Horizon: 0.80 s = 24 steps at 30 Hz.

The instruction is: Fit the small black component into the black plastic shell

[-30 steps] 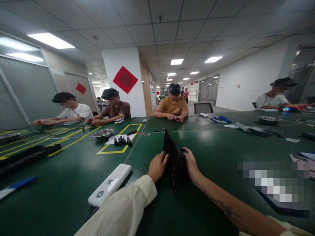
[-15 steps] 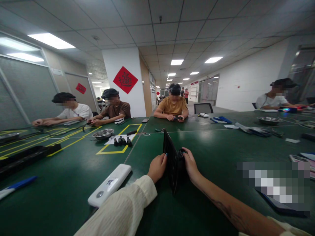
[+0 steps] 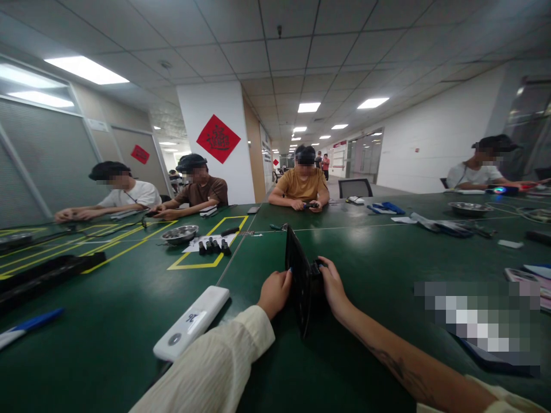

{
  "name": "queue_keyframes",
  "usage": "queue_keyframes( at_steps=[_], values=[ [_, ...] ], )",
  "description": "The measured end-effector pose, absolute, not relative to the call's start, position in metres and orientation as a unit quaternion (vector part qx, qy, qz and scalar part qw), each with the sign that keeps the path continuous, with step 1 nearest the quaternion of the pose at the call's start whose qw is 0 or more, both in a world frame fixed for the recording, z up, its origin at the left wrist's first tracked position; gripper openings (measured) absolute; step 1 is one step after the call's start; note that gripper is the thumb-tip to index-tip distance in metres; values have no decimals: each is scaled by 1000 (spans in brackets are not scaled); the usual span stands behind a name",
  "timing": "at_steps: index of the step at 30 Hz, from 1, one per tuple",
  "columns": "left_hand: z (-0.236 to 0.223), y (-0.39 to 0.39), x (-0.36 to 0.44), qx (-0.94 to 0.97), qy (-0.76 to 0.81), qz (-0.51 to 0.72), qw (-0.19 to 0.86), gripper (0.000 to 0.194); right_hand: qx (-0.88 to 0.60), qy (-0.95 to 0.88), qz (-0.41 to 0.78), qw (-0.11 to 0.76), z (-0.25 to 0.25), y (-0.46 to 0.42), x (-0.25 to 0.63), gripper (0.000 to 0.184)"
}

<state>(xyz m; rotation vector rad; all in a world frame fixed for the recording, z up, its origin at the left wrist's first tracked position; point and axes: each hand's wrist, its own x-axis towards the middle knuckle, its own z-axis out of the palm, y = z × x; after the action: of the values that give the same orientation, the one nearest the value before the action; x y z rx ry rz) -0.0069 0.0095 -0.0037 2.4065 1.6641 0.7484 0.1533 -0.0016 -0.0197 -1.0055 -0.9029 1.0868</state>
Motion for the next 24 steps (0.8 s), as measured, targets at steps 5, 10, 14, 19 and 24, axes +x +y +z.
queue_keyframes(
  at_steps=[5, 10, 14, 19, 24],
  values=[
    [-6, 12, -6, 790, 547, 271, 58, 38, -441, -397, 479, 647, -18, -2, 153, 41],
    [-7, 12, -6, 788, 540, 283, 83, 30, -449, -401, 466, 649, -19, -1, 153, 40],
    [-7, 11, -7, 782, 550, 277, 97, 28, -456, -399, 468, 643, -17, -3, 153, 41],
    [-6, 9, -7, 782, 560, 257, 90, 29, -452, -396, 475, 644, -17, -2, 153, 40],
    [-8, 12, -7, 790, 555, 254, 60, 30, -441, -400, 486, 640, -22, 1, 153, 42]
  ],
)
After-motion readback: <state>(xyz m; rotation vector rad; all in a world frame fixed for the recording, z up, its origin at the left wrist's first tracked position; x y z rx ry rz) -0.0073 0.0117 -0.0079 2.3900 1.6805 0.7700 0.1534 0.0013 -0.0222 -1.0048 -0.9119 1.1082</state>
